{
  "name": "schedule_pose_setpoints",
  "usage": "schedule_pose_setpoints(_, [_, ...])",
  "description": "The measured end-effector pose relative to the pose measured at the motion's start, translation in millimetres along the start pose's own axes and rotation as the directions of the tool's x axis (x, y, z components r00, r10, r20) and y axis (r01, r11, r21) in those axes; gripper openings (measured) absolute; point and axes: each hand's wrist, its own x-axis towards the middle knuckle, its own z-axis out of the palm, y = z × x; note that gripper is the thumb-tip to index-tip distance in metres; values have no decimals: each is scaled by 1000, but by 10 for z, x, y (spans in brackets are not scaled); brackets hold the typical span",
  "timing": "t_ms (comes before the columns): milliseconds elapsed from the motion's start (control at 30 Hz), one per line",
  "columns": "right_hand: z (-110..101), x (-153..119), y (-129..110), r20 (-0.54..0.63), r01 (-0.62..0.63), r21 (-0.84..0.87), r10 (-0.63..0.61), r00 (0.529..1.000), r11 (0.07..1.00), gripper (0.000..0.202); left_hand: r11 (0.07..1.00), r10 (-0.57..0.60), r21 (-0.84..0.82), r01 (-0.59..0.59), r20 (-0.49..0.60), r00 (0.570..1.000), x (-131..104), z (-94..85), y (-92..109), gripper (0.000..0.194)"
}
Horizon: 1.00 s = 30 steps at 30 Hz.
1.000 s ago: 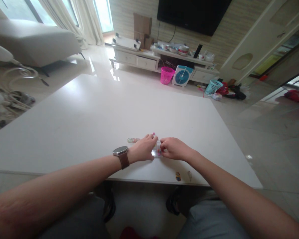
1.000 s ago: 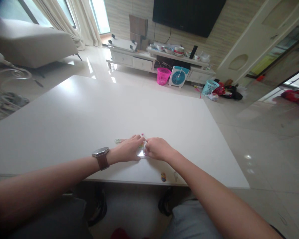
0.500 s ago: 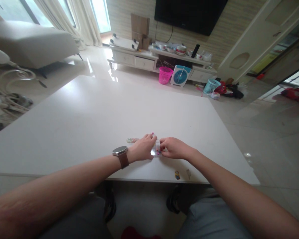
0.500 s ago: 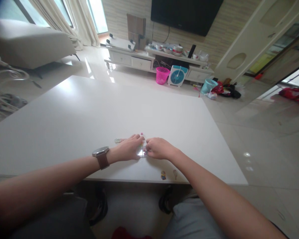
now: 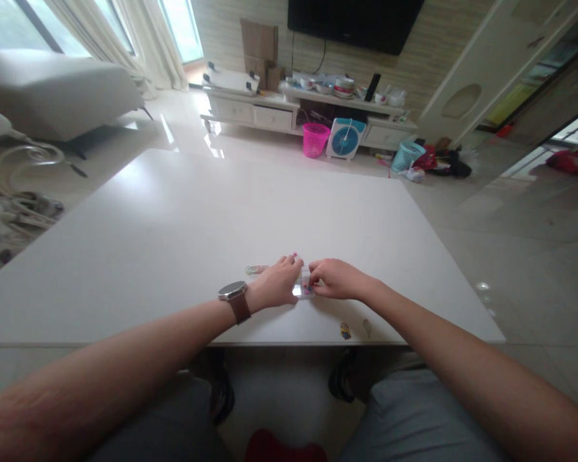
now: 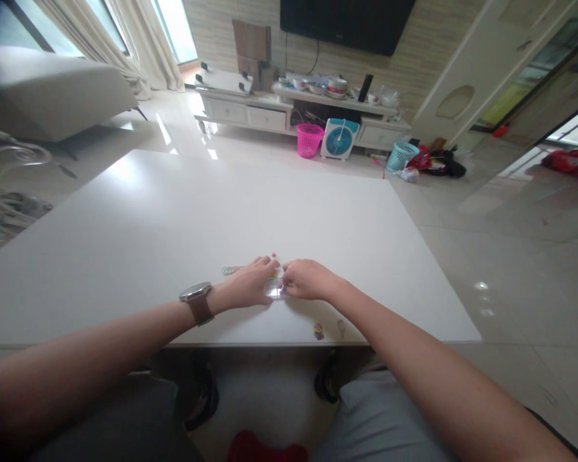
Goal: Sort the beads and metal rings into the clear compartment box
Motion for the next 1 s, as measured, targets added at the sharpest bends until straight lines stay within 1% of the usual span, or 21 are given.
schedule_pose_setpoints(100, [12,0,-14,1,-51,-51,51,999,997,14,1000,0,-8,0,12,1000,7,11,-9,46])
schedule_pose_setpoints(233, [28,17,-79,8,-125,-107,126,992,986,18,1000,24,4,-24,-19,1000,23,55,-37,46])
schedule_pose_setpoints(333, [36,34,-115,11,-158,-137,161,987,978,19,1000,27,8,-26,-31,999,28,66,-42,47])
schedule_pose_setpoints(533, [38,41,-118,21,-160,-160,165,986,974,23,1000,0,0,0,1,1000,13,25,-20,45])
schedule_pose_setpoints(767, [60,20,-83,16,-131,-126,135,991,983,16,1000,5,-6,-5,3,1000,12,28,-22,45])
schedule_pose_setpoints(1000, [63,40,-104,5,-161,-137,163,987,977,16,1000,4,-2,-4,-8,1000,19,36,-25,46])
